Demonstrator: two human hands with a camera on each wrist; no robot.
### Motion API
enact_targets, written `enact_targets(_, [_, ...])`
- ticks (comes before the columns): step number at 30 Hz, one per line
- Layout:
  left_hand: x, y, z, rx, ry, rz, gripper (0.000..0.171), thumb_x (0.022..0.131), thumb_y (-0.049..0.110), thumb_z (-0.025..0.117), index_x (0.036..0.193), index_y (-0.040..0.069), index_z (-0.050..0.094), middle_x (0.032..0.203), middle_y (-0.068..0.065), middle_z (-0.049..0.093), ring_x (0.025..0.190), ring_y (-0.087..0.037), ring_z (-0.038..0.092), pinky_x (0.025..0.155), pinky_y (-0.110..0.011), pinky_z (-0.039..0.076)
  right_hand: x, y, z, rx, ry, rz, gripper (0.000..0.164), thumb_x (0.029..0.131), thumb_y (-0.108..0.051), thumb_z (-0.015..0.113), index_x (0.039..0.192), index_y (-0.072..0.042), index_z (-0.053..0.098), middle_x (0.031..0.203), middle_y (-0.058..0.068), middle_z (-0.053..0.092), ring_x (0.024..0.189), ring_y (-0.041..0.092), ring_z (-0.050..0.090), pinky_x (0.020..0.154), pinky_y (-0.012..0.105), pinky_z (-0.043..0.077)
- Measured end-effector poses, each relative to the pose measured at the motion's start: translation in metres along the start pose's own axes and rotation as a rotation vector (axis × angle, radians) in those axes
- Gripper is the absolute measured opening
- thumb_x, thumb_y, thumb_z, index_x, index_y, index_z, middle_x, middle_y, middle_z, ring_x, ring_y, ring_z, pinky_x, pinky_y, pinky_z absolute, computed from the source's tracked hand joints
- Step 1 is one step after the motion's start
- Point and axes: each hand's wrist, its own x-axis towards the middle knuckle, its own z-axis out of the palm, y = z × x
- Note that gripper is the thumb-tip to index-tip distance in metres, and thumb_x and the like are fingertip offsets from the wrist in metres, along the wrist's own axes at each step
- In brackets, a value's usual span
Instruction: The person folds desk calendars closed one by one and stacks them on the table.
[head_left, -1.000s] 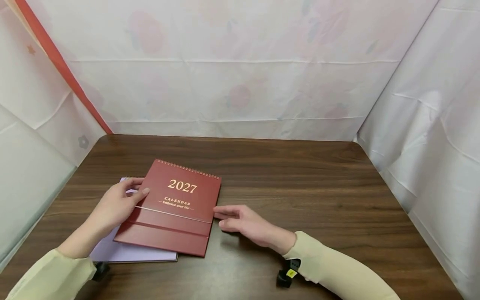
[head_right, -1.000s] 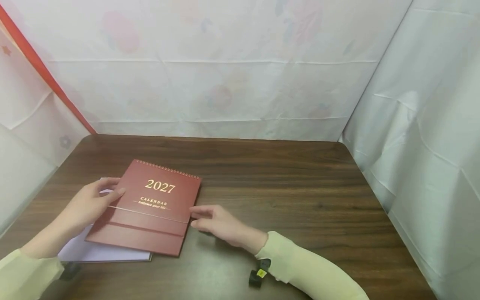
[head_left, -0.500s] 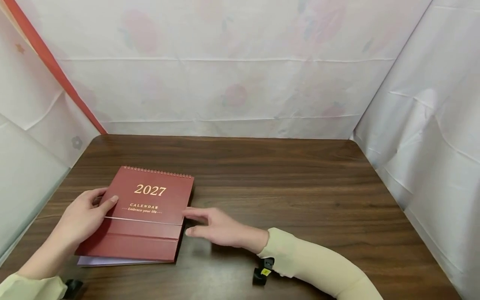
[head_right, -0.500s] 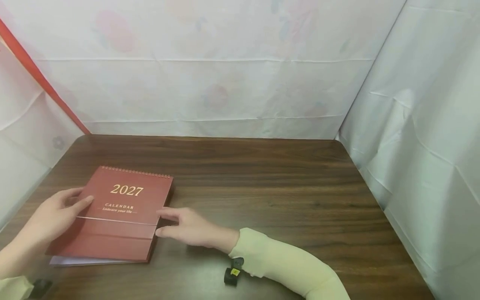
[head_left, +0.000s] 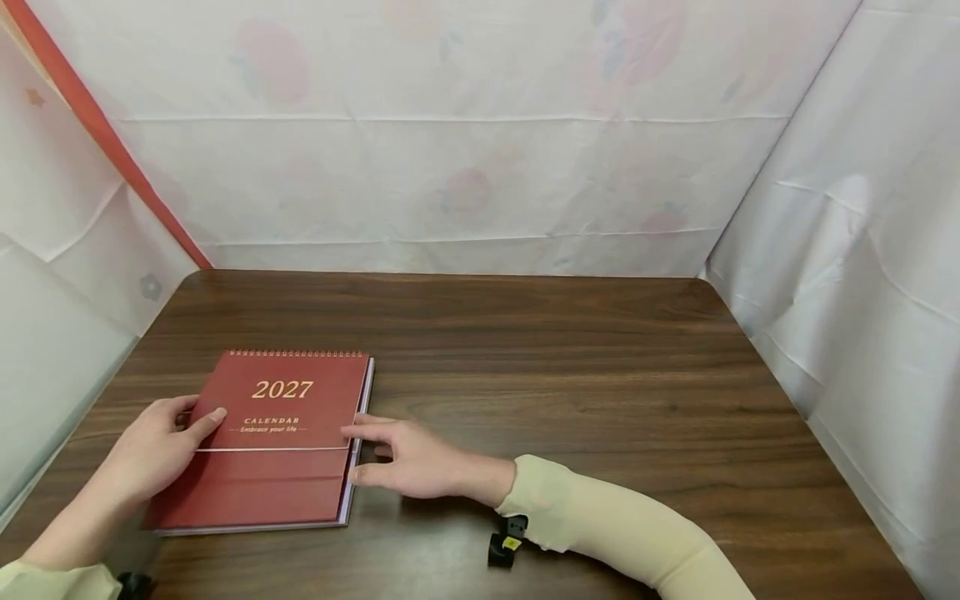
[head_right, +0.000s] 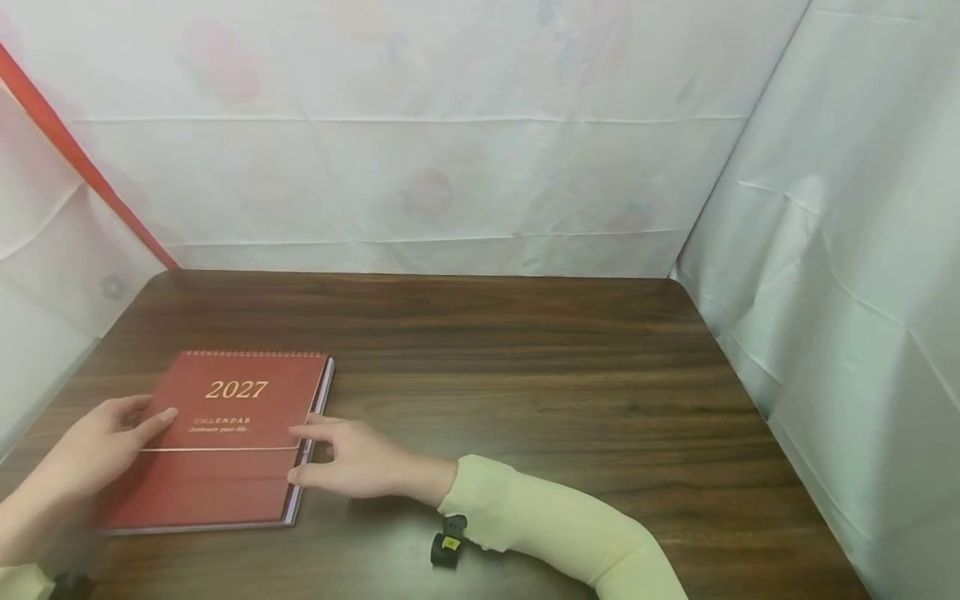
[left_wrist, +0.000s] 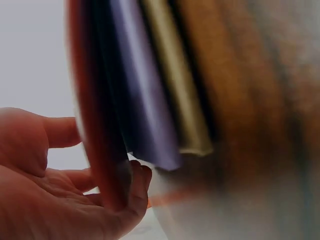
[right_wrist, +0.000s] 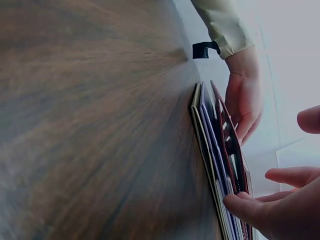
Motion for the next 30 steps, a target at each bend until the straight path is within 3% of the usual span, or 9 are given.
enact_targets(3, [-0.001,-0.001,0.002,-0.013,-0.009,0.004,0.079,0.105,0.048,0.042,0.138,-0.023,0.034,0.128,-0.043,0.041,0.111,-0.053,0.045,0.083,-0.063,0.042,-0.002,0.000,0.000,-0.043,0.011,-0.012,0.054,0.098,-0.031,0.062,0.147,-0.012,0.050,0.157,0.005,0.036,0.133,0.008,0.044,0.108,0.019,0.031])
enact_targets(11, [-0.003,0.003,0.003,-0.005,-0.001,0.007,0.077,0.105,0.046,0.043,0.138,-0.023,0.034,0.128,-0.043,0.038,0.115,-0.055,0.038,0.086,-0.066,0.038,-0.006,0.002,0.001,0.003,0.018,0.000,0.053,0.097,-0.026,0.064,0.146,-0.011,0.051,0.157,0.004,0.037,0.129,0.007,0.048,0.104,0.017,0.036])
enact_targets(15, [-0.003,0.002,0.006,0.054,0.072,0.047,0.073,0.104,0.043,0.048,0.136,-0.022,0.038,0.126,-0.042,0.041,0.114,-0.056,0.039,0.085,-0.068,0.036,-0.003,0.007,0.000,0.049,0.026,-0.016,0.052,0.097,-0.019,0.064,0.146,-0.006,0.050,0.155,0.005,0.040,0.136,0.006,0.040,0.105,0.018,0.036])
enact_targets(19, [-0.003,0.004,0.009,0.113,0.197,0.098,0.069,0.102,0.041,0.054,0.134,-0.018,0.041,0.127,-0.041,0.042,0.115,-0.060,0.035,0.088,-0.069,0.031,-0.004,0.009,-0.006,0.112,0.047,-0.030,0.049,0.097,-0.011,0.065,0.143,-0.001,0.051,0.153,0.008,0.043,0.139,0.008,0.037,0.105,0.019,0.036])
enact_targets(22, [-0.003,0.015,0.008,0.133,0.268,0.151,0.059,0.100,0.038,0.059,0.130,-0.012,0.050,0.125,-0.037,0.047,0.115,-0.058,0.039,0.088,-0.066,0.031,-0.008,0.010,-0.016,0.108,0.082,-0.032,0.045,0.097,-0.011,0.065,0.140,0.000,0.055,0.151,0.009,0.046,0.137,0.011,0.041,0.105,0.021,0.038])
enact_targets(25, [-0.003,0.035,0.008,0.132,0.290,0.189,0.044,0.098,0.036,0.061,0.123,-0.001,0.061,0.119,-0.029,0.059,0.109,-0.050,0.053,0.081,-0.062,0.038,-0.014,0.012,-0.027,0.082,0.128,-0.038,0.041,0.097,-0.012,0.064,0.137,-0.002,0.058,0.148,0.008,0.050,0.132,0.016,0.049,0.105,0.026,0.041])
enact_targets(28, [-0.002,0.058,0.010,0.126,0.300,0.230,0.028,0.098,0.035,0.062,0.111,0.011,0.069,0.094,-0.012,0.071,0.088,-0.036,0.066,0.068,-0.053,0.045,-0.020,0.016,-0.038,0.053,0.180,-0.046,0.038,0.097,-0.012,0.064,0.135,-0.005,0.060,0.145,0.005,0.053,0.130,0.015,0.051,0.105,0.032,0.043])
enact_targets(30, [-0.001,0.076,0.013,0.128,0.294,0.268,0.021,0.097,0.034,0.063,0.104,0.016,0.071,0.080,-0.002,0.072,0.073,-0.027,0.067,0.062,-0.045,0.045,-0.024,0.020,-0.045,0.040,0.217,-0.054,0.037,0.097,-0.012,0.065,0.133,-0.007,0.062,0.143,0.003,0.054,0.129,0.012,0.050,0.104,0.035,0.044])
